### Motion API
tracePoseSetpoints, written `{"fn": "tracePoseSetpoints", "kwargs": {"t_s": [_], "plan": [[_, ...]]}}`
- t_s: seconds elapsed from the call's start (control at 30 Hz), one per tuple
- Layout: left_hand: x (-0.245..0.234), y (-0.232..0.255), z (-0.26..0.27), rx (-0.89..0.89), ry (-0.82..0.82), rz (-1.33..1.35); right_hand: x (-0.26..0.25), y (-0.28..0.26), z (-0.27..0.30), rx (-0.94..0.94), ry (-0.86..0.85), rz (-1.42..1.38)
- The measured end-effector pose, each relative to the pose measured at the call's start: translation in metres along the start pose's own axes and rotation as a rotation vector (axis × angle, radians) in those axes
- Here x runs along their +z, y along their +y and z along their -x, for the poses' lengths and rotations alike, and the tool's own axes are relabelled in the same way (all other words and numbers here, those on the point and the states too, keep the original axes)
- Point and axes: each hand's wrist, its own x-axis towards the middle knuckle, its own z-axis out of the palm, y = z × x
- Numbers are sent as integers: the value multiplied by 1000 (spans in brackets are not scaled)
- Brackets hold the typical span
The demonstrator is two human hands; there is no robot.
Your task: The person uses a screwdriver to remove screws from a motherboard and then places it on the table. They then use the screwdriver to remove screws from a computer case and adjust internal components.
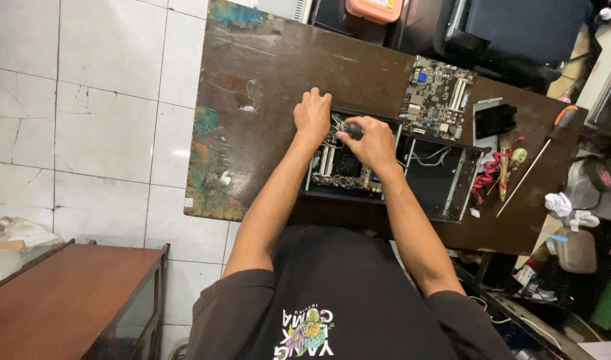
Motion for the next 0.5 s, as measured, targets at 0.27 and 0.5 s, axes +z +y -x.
{"fn": "tracePoseSetpoints", "kwargs": {"t_s": [0.27,0.5], "plan": [[-10,3,4,0,-19,29,-30,28,4,131,178,-342],[-12,2,2,1,-48,12,-8,122,2,188,305,-226]]}}
